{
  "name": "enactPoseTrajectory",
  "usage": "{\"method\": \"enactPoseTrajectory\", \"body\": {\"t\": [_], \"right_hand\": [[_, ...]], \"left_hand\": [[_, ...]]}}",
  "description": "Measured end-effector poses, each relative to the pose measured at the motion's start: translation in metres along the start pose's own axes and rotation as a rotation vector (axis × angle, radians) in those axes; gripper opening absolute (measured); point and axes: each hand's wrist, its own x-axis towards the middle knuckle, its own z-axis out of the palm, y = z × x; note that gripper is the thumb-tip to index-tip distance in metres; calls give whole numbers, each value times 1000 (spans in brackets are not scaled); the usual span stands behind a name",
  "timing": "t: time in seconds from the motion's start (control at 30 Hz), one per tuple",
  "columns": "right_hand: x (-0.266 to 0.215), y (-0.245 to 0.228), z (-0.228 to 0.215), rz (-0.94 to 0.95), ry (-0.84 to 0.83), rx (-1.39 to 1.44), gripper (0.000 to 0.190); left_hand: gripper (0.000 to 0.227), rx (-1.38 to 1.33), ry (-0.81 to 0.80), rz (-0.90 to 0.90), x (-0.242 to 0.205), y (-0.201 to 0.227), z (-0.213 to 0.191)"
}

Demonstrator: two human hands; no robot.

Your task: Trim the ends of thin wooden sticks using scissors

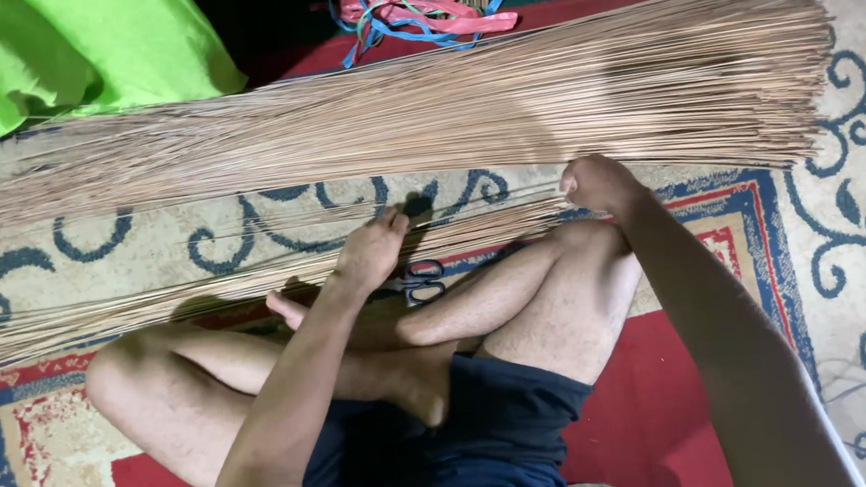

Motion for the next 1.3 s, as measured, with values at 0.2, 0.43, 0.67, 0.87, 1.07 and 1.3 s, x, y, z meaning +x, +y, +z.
{"method": "enactPoseTrajectory", "body": {"t": [0.2,0.43,0.67,0.87,1.07,1.3], "right_hand": [[16,3,15,-26,-76,10,25],[15,11,13,-99,-97,145,28],[-11,-6,-23,-148,21,643,36],[-21,-9,-30,-109,89,924,23],[-22,-6,-7,50,41,1485,29],[-32,-38,-7,212,368,1711,32]], "left_hand": [[22,-68,1,3,12,14,-20],[28,23,59,-34,14,19,-15],[35,162,202,41,30,-2,28],[35,33,74,-19,24,1,4],[40,-53,-28,-53,22,17,-56],[30,-87,-96,-90,27,15,-68]]}}
